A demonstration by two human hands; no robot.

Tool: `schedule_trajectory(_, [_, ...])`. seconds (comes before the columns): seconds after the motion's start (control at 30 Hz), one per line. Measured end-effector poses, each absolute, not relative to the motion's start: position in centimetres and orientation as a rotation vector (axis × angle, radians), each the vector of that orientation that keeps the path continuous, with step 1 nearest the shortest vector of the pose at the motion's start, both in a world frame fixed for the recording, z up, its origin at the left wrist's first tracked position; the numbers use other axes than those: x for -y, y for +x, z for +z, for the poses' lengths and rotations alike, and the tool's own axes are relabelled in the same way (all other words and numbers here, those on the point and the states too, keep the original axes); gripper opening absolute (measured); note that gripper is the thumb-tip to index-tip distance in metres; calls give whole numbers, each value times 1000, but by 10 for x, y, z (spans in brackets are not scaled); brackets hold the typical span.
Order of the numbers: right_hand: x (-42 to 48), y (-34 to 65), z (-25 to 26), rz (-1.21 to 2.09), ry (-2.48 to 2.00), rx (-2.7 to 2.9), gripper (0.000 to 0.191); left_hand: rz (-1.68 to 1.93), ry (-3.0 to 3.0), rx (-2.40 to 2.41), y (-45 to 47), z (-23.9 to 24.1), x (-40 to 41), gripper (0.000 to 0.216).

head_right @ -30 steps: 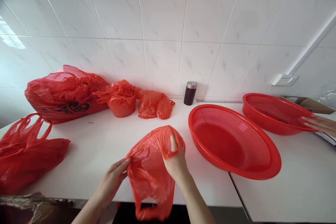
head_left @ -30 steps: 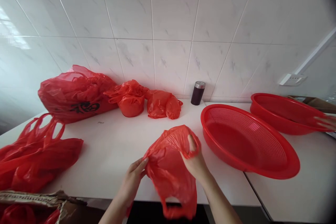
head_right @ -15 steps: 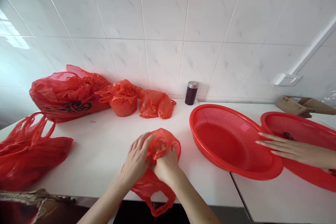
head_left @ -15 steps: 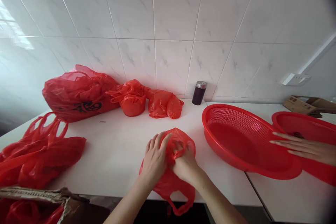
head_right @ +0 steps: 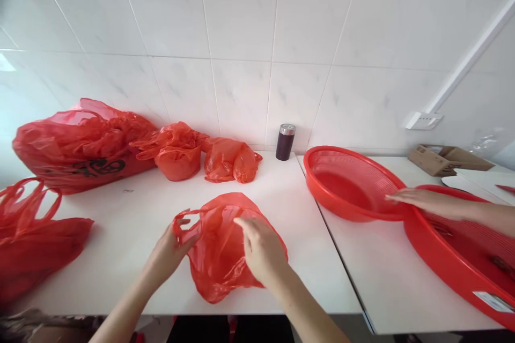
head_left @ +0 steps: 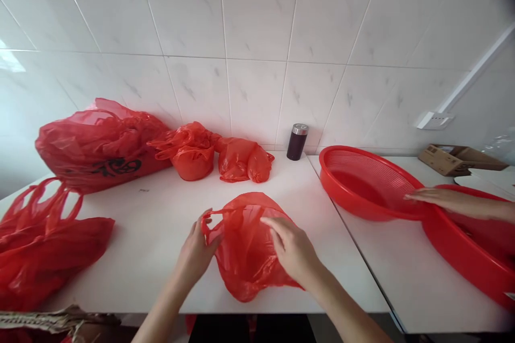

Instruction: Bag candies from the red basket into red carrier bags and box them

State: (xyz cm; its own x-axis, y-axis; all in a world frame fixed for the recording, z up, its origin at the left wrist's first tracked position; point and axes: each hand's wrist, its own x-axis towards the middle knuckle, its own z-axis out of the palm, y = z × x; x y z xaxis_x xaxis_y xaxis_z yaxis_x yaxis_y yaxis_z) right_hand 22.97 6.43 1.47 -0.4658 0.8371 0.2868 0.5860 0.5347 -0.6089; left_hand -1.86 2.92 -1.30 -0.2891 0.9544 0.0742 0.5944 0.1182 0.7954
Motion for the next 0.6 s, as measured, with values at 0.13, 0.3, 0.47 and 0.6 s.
schedule_trajectory(0.13, [-48, 195, 4, 575, -1356, 2360, 40, 1296, 1959, -2231, 28, 7, -8, 62])
schedule_trajectory(0.3, [-44, 176, -21, 667, -1507, 2614, 66, 1136, 2361, -2260, 52, 2, -13, 32])
schedule_trajectory(0.47, [-68, 199, -31, 694, -1528, 2676, 81, 395, 2057, -2495, 1, -31, -49, 44])
schedule_trajectory(0.6, [-99, 223, -17, 523, -1646, 2588, 72, 212, 2026, -2396, -26, -30, -53, 62])
